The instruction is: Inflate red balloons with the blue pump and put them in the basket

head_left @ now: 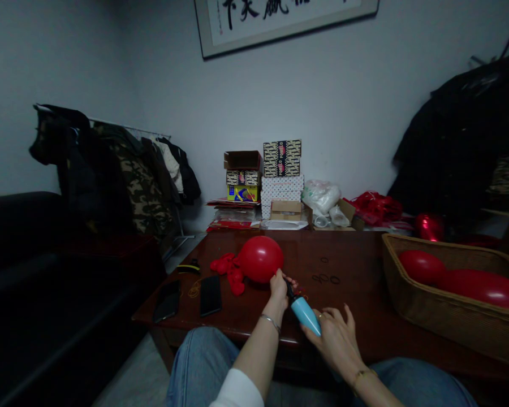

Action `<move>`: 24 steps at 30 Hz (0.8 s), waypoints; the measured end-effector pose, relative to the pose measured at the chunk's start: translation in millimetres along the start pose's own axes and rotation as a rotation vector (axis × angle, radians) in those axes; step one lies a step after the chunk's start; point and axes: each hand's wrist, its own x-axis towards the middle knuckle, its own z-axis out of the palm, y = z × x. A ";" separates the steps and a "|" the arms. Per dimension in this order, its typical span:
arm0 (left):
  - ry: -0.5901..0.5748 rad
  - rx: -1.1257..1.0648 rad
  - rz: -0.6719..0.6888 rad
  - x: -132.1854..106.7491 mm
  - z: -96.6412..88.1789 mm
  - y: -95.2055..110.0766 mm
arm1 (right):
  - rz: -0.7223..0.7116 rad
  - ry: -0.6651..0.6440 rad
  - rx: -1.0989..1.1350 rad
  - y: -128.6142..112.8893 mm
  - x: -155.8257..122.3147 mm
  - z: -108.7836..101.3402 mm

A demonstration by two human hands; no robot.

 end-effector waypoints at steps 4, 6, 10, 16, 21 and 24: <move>0.005 -0.010 0.007 2.0 -1.8 -1.5 | 0.001 0.005 -0.003 -0.1 -2.6 -0.8; -0.003 -0.018 0.016 1.8 -1.9 -2.4 | 0.003 0.002 -0.005 0.1 -3.6 -1.5; -0.003 -0.020 0.008 0.2 -0.3 -3.1 | 0.008 -0.002 0.003 0.2 -5.0 -2.3; 0.019 -0.011 0.004 -0.9 2.7 -3.2 | 0.013 -0.002 0.003 1.4 -6.3 -0.2; 0.014 -0.013 -0.005 -0.3 2.3 -5.0 | 0.016 0.002 -0.002 1.4 -6.9 -0.1; 0.015 -0.015 -0.012 1.2 1.2 -5.9 | 0.019 -0.004 0.000 0.4 -7.8 -1.5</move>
